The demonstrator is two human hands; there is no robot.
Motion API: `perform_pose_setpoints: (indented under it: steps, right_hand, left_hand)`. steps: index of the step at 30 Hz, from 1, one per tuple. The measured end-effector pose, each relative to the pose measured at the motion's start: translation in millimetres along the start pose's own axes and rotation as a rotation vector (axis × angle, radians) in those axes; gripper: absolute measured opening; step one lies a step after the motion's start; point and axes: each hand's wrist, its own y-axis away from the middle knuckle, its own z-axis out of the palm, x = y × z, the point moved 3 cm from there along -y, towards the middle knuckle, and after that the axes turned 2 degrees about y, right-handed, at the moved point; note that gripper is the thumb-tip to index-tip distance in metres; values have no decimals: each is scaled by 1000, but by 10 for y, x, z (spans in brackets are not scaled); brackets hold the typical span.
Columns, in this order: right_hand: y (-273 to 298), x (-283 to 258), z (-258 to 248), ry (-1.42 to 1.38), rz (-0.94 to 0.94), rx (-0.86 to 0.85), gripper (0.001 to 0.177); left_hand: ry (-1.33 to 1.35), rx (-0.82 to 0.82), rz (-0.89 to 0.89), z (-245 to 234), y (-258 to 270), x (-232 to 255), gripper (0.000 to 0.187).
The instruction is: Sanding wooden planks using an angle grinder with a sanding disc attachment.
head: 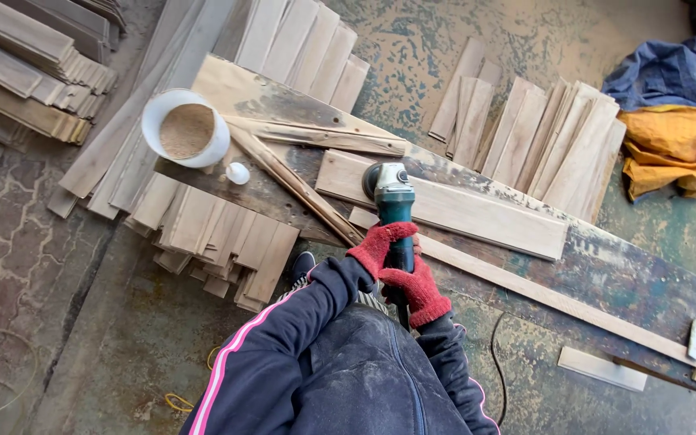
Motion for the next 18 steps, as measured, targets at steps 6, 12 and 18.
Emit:
perform_pose_setpoints:
  steps: [6,12,18]
  right_hand:
    - [126,-210,370,78,11,-71,49]
    - [220,-354,321,82,34,-82,48]
    - [102,-91,-131,52,23,-28,46]
  left_hand:
    - [50,25,66,-70,246,304,40]
    - [95,21,53,27,328,269,33]
    - [64,24,23,174,143,-105,34]
